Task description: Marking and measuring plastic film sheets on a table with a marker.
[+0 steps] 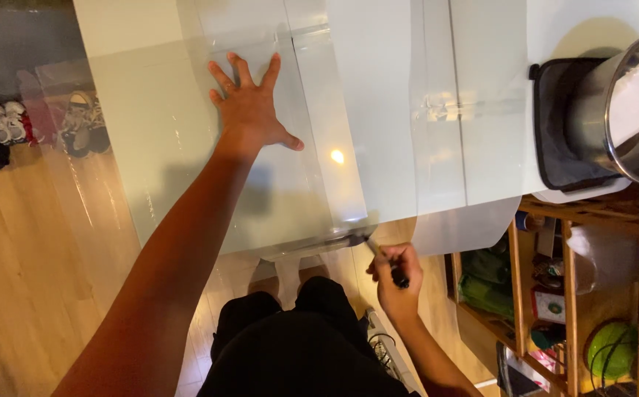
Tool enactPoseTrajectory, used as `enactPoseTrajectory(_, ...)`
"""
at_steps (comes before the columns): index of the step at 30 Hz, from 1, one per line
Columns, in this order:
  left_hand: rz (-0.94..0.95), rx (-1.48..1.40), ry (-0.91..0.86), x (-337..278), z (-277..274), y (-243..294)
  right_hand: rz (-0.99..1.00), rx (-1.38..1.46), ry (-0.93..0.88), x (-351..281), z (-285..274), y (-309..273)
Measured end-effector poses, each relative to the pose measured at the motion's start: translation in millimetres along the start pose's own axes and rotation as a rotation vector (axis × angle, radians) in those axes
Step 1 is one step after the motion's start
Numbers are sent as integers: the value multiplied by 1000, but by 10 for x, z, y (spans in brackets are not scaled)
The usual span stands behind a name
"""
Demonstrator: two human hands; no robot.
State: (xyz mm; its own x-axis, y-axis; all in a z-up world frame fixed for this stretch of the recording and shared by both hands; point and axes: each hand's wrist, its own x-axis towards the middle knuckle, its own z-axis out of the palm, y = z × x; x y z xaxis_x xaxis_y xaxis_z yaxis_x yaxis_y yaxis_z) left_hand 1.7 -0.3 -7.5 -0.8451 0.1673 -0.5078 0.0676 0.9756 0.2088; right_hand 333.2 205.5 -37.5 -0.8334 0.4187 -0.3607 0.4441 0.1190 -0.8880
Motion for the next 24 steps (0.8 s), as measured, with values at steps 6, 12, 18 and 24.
enactPoseTrajectory(6,6,24,-6,-36,-23,-47,-239,-48,20,384,138,-309)
enactPoseTrajectory(12,32,26,17,-68,2,-55,-319,107,-224,523,375,-299)
enactPoseTrajectory(18,48,14,35,-62,3,-88,-291,94,-254,592,361,215)
enactPoseTrajectory(24,44,17,30,-63,-11,-68,-428,251,-346,627,289,183)
